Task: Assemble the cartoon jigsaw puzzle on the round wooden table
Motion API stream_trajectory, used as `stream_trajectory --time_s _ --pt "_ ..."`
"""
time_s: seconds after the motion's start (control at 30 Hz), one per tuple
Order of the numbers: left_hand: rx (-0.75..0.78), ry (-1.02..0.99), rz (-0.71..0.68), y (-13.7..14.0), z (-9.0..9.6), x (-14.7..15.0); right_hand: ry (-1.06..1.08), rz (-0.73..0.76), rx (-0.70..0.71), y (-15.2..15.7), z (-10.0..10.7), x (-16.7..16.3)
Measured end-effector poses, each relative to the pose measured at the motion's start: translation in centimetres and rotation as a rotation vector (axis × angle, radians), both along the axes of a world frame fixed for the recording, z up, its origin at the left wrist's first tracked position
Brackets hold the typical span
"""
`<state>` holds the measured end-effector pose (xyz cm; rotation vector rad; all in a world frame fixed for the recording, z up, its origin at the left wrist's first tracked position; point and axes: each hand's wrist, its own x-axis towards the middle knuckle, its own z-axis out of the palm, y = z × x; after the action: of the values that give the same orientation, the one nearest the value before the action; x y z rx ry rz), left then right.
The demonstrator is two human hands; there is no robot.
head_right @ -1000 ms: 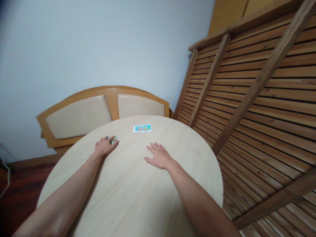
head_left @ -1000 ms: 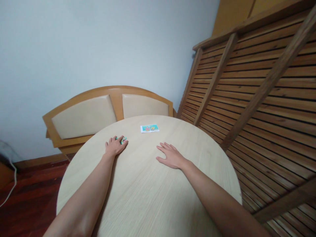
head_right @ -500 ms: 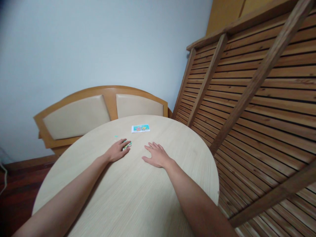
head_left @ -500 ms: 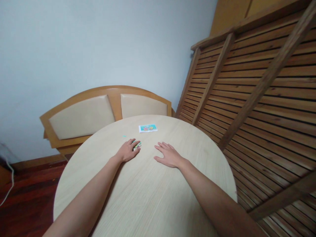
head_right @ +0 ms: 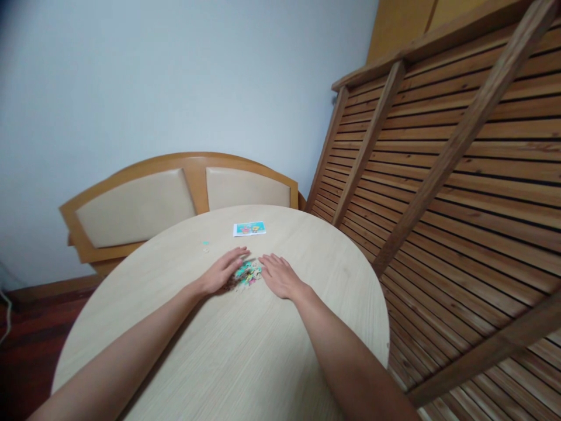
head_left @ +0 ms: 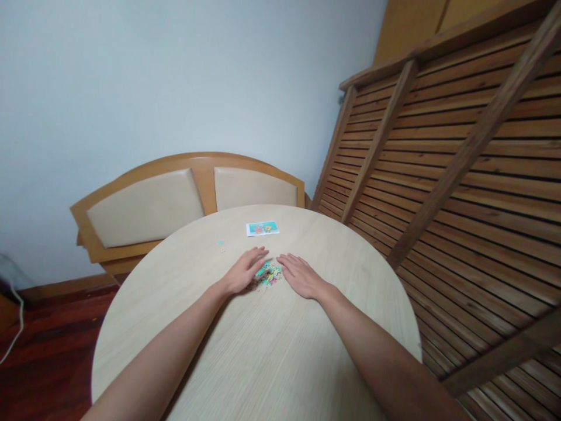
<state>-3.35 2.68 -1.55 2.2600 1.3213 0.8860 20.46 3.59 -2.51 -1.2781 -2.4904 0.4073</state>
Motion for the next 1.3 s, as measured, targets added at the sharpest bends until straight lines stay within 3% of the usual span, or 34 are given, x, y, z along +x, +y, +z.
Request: stream_trajectory --time_s 0.07,0.17,0.3,0.47,0.73,0.87,1.03,1.3 --pt "0.008 -0.084 0.157 1.5 0.3 -1.6 -0.006 -0.004 -0.009 -0.1 0.1 0.0" --pt "-0.023 0.089 0.446 3.9 0.3 -4.6 0.002 -0.013 -0.019 -0.2 0.4 0.0" --pt "-0.118 0.236 0.544 5.9 -0.4 -6.7 0.008 -0.006 -0.013 -0.3 0.5 -0.1" --pt "-0.041 0.466 0.281 5.6 -1.5 -4.5 0.017 -0.001 -0.006 0.0 0.6 -0.2" --pt "-0.192 0.36 -0.041 0.4 -1.1 0.4 0.07 0.175 0.01 -0.9 1.7 0.1" --pt "-0.161 0.245 -0.092 -1.7 -0.7 1.3 0.131 0.285 0.075 -1.3 2.1 0.3" --pt "-0.06 0.09 -0.104 -2.8 -0.3 0.8 0.191 0.302 0.097 -1.0 1.9 0.6" --pt "0.181 0.189 -0.244 -3.7 0.8 -0.1 0.23 0.303 0.079 -0.9 2.6 1.2"
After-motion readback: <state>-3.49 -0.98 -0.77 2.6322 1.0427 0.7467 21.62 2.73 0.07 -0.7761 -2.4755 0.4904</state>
